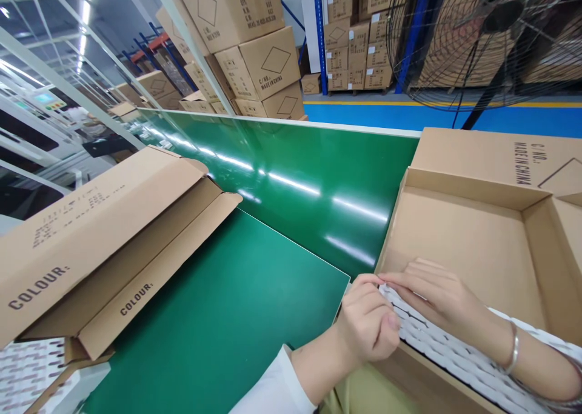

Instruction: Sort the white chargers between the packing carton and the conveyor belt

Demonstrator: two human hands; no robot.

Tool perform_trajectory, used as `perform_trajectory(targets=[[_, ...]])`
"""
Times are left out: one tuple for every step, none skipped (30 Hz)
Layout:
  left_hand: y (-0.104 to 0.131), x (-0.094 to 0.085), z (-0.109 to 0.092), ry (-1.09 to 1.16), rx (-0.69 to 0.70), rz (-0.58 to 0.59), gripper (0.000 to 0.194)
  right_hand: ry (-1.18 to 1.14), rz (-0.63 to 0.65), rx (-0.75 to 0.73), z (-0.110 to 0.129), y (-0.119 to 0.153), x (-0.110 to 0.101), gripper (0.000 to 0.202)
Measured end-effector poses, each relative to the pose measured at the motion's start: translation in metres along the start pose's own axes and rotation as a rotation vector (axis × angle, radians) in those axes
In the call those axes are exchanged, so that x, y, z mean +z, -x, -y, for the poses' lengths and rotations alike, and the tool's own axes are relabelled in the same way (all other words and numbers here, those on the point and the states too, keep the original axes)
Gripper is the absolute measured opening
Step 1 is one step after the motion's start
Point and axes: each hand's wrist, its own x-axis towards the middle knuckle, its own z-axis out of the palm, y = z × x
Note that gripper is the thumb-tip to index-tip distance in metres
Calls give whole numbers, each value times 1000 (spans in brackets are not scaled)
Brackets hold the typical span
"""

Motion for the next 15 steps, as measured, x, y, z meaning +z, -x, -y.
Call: perform_trajectory(targets=[[0,0,0,-3,0,5,32,-3,8,12,0,0,0,26],[0,0,0,-6,0,11,31,-10,15,24,-1,1,0,26],[0,0,0,-10,1,16,31,-19,15,31,-1,1,0,26],[1,0,1,-14,2,18,31,-29,12,35,-2,1,0,26],[1,0,1,-16,3,19,30,-41,10,38,-2,1,0,26],[1,0,1,-17,6,19,30,-53,11,43,-2,1,0,26],[1,0,1,-19,8,22,30,-69,14,54,-2,1,0,26],[2,0,1,-21,10,30,30,-88,17,71,-3,1,0,24],[2,-1,1,-24,12,41,29,-108,20,96,-3,0,0,22],[2,-1,1,-27,12,52,29,-128,21,119,-3,0,0,20],[2,-1,1,-31,12,62,29,-145,23,139,-4,0,0,19],[3,-1,1,-35,11,69,29,-157,24,153,-4,0,0,19],[3,-2,2,-38,11,71,29,-163,24,158,-4,1,1,19],[2,-2,2,-39,11,68,28,-165,25,158,-5,1,1,20],[2,-1,2,-36,12,60,28,-166,25,153,-5,2,2,21]])
